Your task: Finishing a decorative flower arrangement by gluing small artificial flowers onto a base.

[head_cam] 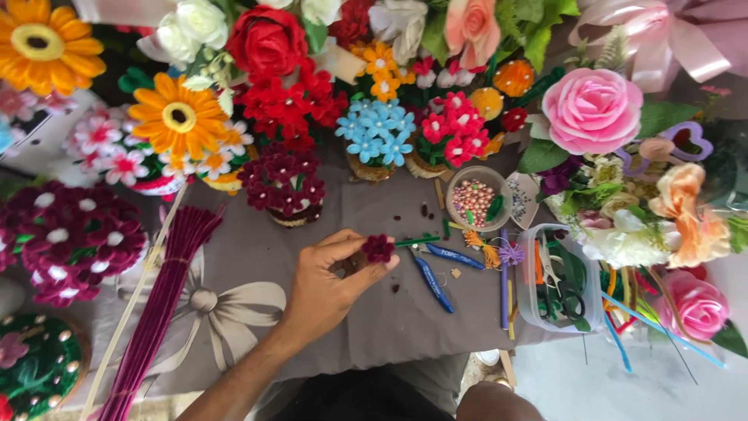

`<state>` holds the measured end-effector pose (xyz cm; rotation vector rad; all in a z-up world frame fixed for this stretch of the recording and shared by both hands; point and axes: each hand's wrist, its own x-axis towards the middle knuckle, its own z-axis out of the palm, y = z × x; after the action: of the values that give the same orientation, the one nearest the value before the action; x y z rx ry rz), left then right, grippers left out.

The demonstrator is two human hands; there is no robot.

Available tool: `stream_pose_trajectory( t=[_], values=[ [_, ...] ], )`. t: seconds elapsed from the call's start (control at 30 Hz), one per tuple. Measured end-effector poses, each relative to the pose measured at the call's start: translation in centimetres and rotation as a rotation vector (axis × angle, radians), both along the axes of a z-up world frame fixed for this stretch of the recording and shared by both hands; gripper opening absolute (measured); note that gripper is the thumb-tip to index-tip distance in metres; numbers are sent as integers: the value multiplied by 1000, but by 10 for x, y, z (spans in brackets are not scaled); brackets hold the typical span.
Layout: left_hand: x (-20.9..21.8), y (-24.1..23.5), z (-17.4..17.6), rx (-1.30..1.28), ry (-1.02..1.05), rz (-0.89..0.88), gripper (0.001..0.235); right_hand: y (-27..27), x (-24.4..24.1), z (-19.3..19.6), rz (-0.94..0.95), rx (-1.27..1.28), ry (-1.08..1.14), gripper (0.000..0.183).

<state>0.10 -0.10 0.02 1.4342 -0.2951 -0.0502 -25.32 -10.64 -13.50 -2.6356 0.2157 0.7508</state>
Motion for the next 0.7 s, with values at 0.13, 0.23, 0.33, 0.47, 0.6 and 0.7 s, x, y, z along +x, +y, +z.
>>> stream_pose_trajectory(
  t=[0.13, 0.23, 0.33, 0.47, 0.6, 0.7],
  values=[
    [2, 2, 9, 37, -21, 17, 21, 6, 75, 2, -1, -55, 52, 6],
    [0, 6, 15, 182, 81, -16, 28, 2, 132, 22, 2, -88, 102, 6],
    [1, 8, 8, 207, 27, 4, 30, -42, 183, 94, 0, -121, 150, 7],
    [5, 8, -3, 276, -99, 22, 30, -128, 225, 173, 10, -42, -213, 3],
    [9, 5, -24, 328, -205, 10, 39, -160, 270, 146, -42, 65, -713, 10],
    [10, 2, -41, 366, -278, 13, 37, -169, 292, 125, -16, 51, -724, 16]
  ],
)
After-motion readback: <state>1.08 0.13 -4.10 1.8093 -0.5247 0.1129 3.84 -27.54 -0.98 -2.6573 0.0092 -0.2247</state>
